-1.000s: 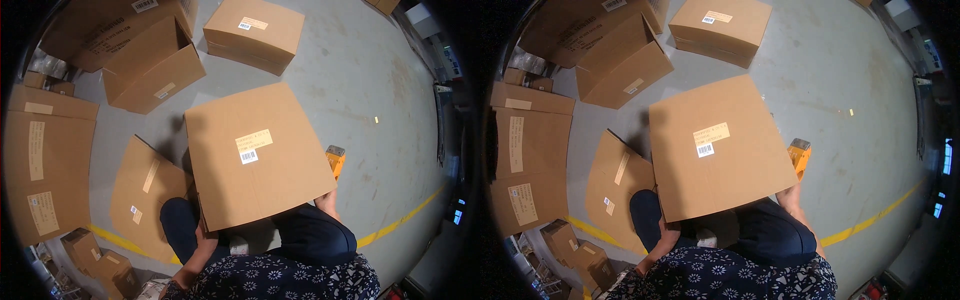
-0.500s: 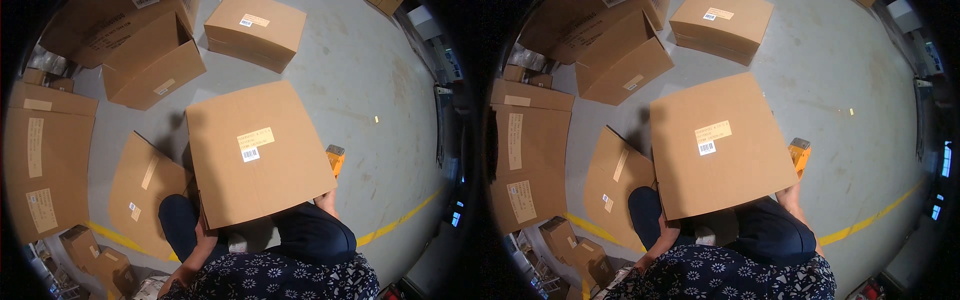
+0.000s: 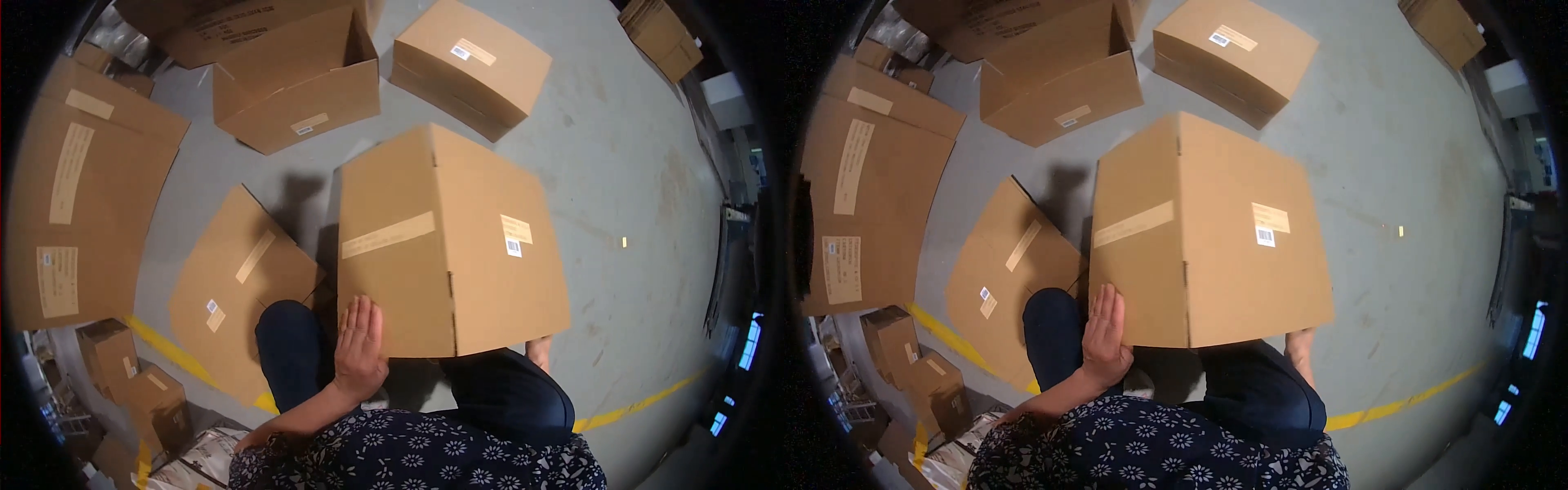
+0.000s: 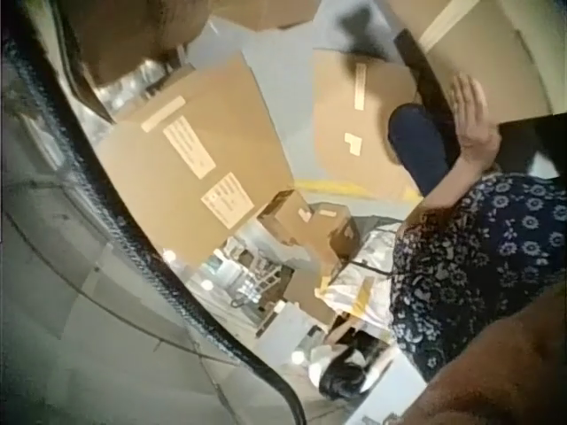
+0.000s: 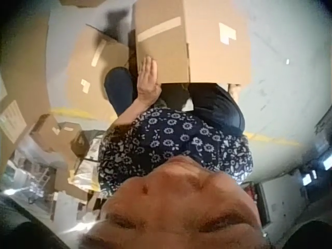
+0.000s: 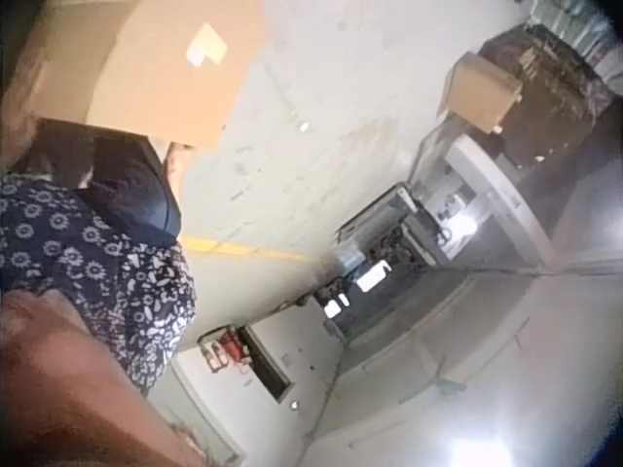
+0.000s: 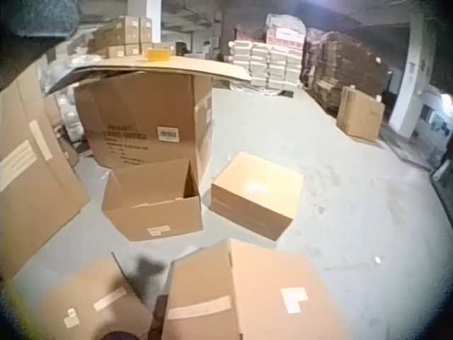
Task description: The person assembles cardboard boxes by hand, then seals them with a tape dispenser for shipping.
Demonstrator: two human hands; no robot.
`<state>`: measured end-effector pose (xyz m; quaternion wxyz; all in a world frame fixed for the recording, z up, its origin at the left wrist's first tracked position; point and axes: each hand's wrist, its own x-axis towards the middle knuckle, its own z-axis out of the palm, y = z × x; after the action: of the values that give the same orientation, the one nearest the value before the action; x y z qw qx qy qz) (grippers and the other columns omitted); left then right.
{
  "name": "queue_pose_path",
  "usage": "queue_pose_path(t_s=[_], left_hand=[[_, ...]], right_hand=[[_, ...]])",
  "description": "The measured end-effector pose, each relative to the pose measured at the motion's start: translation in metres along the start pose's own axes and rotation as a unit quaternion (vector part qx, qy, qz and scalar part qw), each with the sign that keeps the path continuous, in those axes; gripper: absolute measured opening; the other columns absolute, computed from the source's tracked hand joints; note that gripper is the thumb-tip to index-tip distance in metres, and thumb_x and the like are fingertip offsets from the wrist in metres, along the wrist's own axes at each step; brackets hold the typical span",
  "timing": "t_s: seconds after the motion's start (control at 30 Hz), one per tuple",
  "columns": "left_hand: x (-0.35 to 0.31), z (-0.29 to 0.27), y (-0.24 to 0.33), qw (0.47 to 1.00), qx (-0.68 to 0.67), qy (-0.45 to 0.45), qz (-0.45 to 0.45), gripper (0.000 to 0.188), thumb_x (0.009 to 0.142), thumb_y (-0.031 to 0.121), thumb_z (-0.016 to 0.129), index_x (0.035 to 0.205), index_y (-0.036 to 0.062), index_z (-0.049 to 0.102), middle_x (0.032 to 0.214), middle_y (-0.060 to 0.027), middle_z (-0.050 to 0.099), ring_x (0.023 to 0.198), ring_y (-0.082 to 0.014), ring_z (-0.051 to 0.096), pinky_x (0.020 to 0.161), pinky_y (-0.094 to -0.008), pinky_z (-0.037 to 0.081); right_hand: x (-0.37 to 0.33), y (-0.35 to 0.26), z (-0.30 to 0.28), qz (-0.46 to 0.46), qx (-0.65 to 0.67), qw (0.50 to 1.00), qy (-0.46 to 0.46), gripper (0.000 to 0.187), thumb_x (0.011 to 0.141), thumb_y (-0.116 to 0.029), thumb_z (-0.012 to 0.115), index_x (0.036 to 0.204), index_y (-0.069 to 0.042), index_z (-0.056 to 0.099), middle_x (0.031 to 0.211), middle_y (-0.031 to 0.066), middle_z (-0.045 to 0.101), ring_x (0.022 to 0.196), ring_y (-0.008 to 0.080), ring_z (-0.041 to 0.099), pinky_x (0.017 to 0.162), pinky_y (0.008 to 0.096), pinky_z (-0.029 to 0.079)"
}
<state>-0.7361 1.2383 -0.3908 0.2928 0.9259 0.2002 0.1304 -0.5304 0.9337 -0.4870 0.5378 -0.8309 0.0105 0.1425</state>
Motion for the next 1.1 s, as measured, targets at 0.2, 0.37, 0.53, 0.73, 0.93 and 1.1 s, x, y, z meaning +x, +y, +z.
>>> queue_pose_path(t_s=[0.2,0.37,0.53,0.73,0.93,1.1], left_hand=[[0.015,-0.012,0.016,0.999,0.029,0.004,0.041,0.046,0.076,0.003,0.047,0.121,-0.0092,0.052,0.127,-0.0279,0.05,0.124,-0.0407,0.046,0.106,-0.0488,0.032],[0.018,-0.006,0.025,0.997,0.044,0.027,0.059,0.041,0.077,0.003,0.049,0.116,-0.0069,0.057,0.124,-0.0263,0.053,0.121,-0.0394,0.049,0.105,-0.0491,0.033],[0.021,-0.005,0.027,0.997,0.03,0.037,0.06,0.037,0.077,0.002,0.053,0.113,-0.0058,0.06,0.122,-0.0254,0.056,0.12,-0.0394,0.05,0.104,-0.0501,0.034],[0.02,-0.004,0.027,0.998,0.033,0.025,0.056,0.037,0.077,0.002,0.053,0.112,-0.0058,0.06,0.121,-0.0253,0.056,0.12,-0.0396,0.05,0.104,-0.0515,0.033],[0.019,-0.005,0.028,0.998,0.028,0.021,0.054,0.037,0.078,0.003,0.053,0.113,-0.0056,0.06,0.122,-0.0257,0.055,0.121,-0.0397,0.049,0.105,-0.0514,0.032],[0.017,-0.006,0.026,0.998,0.029,0.021,0.05,0.036,0.078,0.003,0.052,0.113,-0.0058,0.06,0.122,-0.0258,0.055,0.121,-0.0396,0.05,0.105,-0.0513,0.032]], right_hand=[[0.015,-0.008,0.001,-0.005,0.016,1.0,-0.008,0.041,0.086,-0.015,0.061,0.123,-0.001,0.05,0.115,0.0072,0.057,0.106,0.0175,0.052,0.089,0.0326,0.044],[0.023,-0.009,0.006,0.001,0.032,0.999,-0.021,0.041,0.087,-0.015,0.061,0.123,-0.001,0.049,0.115,0.0071,0.057,0.105,0.0174,0.052,0.089,0.0326,0.044],[0.031,-0.007,0.008,0.01,0.048,0.999,-0.021,0.041,0.087,-0.015,0.061,0.123,-0.001,0.049,0.115,0.007,0.057,0.105,0.0173,0.052,0.089,0.0325,0.044],[0.033,-0.004,0.006,0.029,0.069,0.997,-0.01,0.041,0.087,-0.015,0.061,0.124,-0.001,0.049,0.115,0.0069,0.057,0.105,0.0171,0.052,0.089,0.0324,0.044],[0.033,-0.002,0.003,0.047,0.092,0.995,0.004,0.041,0.087,-0.016,0.061,0.124,0.0,0.048,0.115,0.0068,0.057,0.105,0.017,0.052,0.089,0.0323,0.044],[0.031,-0.002,-0.001,0.062,0.109,0.992,0.019,0.041,0.087,-0.016,0.061,0.124,0.0,0.048,0.115,0.0068,0.056,0.105,0.0169,0.052,0.089,0.0323,0.044]])
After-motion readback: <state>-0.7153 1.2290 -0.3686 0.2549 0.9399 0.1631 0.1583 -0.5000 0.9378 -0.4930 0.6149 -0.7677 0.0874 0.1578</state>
